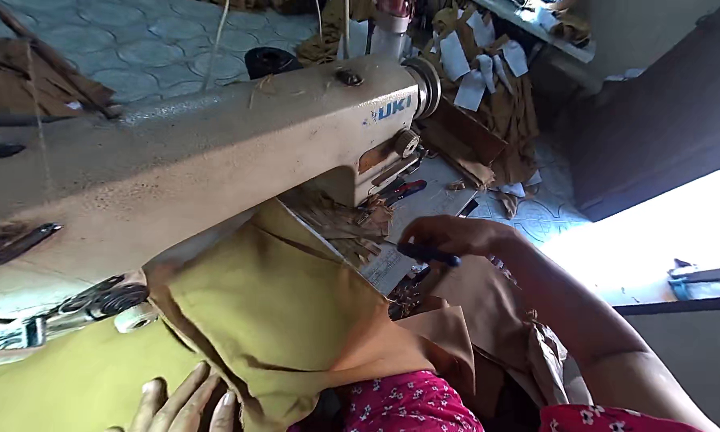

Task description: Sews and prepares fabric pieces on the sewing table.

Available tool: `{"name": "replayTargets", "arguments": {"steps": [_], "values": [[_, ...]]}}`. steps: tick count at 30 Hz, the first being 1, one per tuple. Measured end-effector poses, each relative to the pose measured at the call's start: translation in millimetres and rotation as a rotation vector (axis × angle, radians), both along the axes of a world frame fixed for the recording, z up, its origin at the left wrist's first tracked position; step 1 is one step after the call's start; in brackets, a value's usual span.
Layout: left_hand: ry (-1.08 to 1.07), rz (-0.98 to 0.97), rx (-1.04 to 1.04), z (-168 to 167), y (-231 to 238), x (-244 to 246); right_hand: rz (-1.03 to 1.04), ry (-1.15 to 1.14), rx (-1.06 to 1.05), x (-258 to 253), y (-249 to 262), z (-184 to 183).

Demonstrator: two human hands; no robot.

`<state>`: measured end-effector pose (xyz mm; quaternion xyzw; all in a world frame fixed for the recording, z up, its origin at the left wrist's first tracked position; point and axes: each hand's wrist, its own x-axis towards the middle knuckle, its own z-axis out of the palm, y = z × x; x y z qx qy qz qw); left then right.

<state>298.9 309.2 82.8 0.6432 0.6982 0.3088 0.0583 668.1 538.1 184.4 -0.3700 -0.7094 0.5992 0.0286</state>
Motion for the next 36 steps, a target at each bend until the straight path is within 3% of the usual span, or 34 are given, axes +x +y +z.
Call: {"name": "replayTargets", "arguments": {"steps": [3, 8, 10, 14, 20, 24, 36], "values": [[0.009, 0.002, 0.068, 3, -2, 13, 0.120, 0.233, -0.183, 3, -29, -6], [0.046, 0.086, 0.086, -7, -5, 17, 0.413, 0.611, -0.463, -78, -66, -39], [0.083, 0.116, 0.077, -6, -8, 18, 0.454, 0.554, -0.423, -109, -73, -43], [0.173, 0.117, 0.166, -5, -10, 21, 0.474, 0.179, -0.335, -153, -58, -37], [0.054, 0.145, 0.044, 5, -21, 25, 0.527, -0.084, -0.361, -159, -16, -31], [0.004, 0.257, 0.001, 11, -28, 30, 0.531, -0.139, -0.392, -146, -1, -37], [0.045, 0.318, 0.067, 11, -27, 36, 0.516, -0.114, -0.386, -143, 3, -37]]}}
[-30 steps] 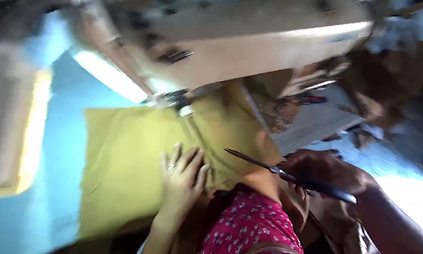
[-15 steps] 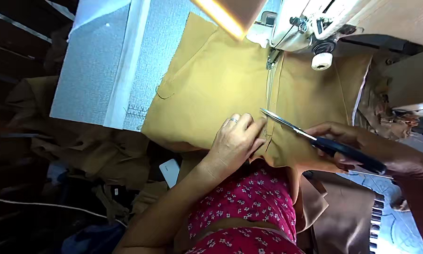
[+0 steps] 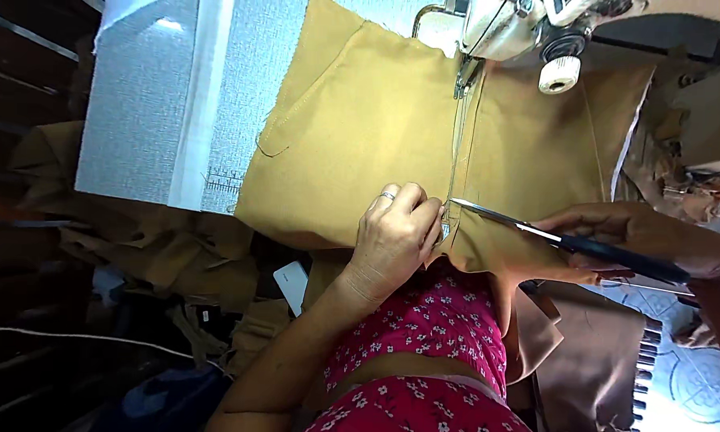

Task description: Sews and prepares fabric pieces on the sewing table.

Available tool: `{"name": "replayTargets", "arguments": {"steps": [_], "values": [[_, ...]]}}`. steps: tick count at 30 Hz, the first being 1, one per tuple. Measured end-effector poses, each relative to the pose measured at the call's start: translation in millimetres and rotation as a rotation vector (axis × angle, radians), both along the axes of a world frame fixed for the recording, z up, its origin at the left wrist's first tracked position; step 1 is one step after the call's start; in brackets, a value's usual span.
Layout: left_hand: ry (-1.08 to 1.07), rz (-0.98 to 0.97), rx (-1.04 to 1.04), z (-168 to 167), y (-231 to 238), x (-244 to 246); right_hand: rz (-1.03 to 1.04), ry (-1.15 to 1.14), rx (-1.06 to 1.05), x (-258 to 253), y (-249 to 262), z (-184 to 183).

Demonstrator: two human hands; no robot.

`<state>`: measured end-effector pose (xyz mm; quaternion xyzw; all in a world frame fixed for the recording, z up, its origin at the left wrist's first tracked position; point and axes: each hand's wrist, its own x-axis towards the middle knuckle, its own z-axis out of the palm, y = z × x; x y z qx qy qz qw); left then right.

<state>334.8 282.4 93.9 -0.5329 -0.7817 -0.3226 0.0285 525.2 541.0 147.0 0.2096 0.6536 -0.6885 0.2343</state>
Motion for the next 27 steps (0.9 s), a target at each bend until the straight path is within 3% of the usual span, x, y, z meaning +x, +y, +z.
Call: {"name": "replayTargets", "arguments": {"steps": [27], "values": [[0.057, 0.013, 0.175, -17, 2, 4, 0.024, 0.085, 0.033, -10, -6, 1]]}}
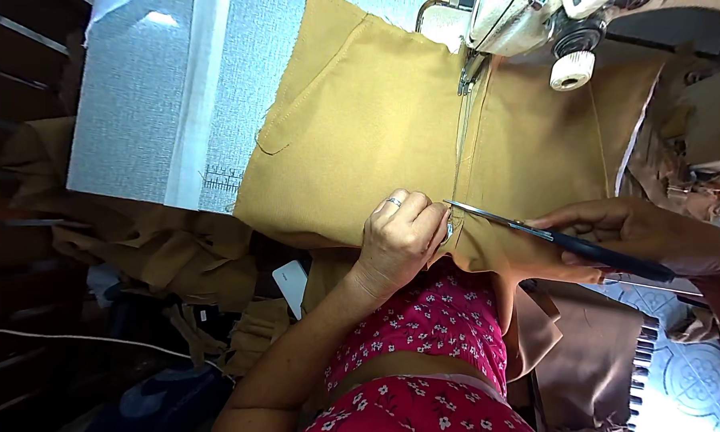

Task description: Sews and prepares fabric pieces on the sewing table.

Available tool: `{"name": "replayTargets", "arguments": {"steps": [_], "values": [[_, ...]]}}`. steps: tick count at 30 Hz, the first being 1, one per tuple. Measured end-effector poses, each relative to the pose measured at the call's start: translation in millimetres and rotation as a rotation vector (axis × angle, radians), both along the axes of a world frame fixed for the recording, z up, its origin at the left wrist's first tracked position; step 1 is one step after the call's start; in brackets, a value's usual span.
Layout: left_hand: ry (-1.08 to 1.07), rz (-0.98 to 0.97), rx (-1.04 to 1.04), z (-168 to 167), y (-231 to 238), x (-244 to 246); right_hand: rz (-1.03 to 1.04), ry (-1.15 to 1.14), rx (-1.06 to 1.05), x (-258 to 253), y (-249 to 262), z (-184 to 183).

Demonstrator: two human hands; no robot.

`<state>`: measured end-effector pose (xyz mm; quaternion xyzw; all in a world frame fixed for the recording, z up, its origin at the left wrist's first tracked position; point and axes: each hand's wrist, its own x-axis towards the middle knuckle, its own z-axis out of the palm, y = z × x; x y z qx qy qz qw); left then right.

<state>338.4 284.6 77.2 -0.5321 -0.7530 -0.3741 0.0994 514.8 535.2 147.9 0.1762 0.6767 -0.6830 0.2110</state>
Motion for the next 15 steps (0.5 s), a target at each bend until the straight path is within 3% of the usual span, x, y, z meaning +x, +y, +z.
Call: {"name": "replayTargets", "arguments": {"steps": [11, 15], "values": [[0.020, 0.024, 0.006, -2, 2, 1, 0.008, 0.011, 0.095, 4, -2, -2], [0.029, 0.019, 0.004, -2, 3, 1, 0.110, 0.027, 0.206, 30, -9, -3]]}}
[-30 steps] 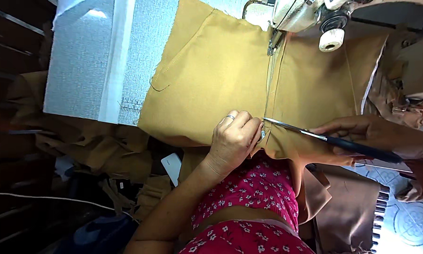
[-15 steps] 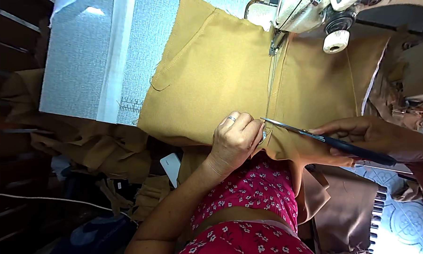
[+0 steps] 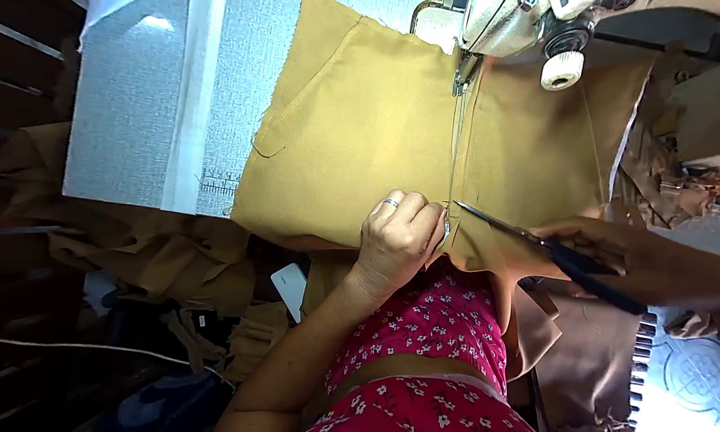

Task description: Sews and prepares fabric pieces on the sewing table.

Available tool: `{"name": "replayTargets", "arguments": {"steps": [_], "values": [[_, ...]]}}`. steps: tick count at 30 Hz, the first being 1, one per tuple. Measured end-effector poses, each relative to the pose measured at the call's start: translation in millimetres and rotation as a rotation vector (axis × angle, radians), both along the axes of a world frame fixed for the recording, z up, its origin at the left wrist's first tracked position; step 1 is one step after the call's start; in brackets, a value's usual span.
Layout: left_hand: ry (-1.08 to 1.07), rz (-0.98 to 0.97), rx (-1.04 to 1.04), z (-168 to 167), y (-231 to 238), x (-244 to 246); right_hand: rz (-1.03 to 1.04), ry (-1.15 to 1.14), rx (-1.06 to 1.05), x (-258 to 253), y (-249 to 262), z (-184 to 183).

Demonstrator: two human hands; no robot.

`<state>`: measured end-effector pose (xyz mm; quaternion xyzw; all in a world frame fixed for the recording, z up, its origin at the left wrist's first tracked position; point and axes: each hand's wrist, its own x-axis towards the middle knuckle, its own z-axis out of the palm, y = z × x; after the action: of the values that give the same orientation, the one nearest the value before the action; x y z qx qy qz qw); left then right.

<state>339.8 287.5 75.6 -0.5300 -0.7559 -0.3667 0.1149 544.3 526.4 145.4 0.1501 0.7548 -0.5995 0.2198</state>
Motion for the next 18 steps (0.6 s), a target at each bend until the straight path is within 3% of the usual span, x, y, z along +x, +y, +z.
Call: {"name": "replayTargets", "arguments": {"steps": [4, 8, 11, 18], "values": [[-0.019, -0.025, -0.034, 2, -6, -2, -0.003, 0.114, 0.236, 43, -12, 11], [0.012, -0.037, -0.051, 0, -3, -4, -0.376, 0.327, 0.866, 75, -10, 9], [0.061, -0.039, -0.066, 3, 0, -6, -0.509, 0.380, 1.217, 87, 12, -8], [0.079, -0.073, -0.072, 6, 5, -9, -0.529, 0.336, 1.399, 83, 42, -38]]}}
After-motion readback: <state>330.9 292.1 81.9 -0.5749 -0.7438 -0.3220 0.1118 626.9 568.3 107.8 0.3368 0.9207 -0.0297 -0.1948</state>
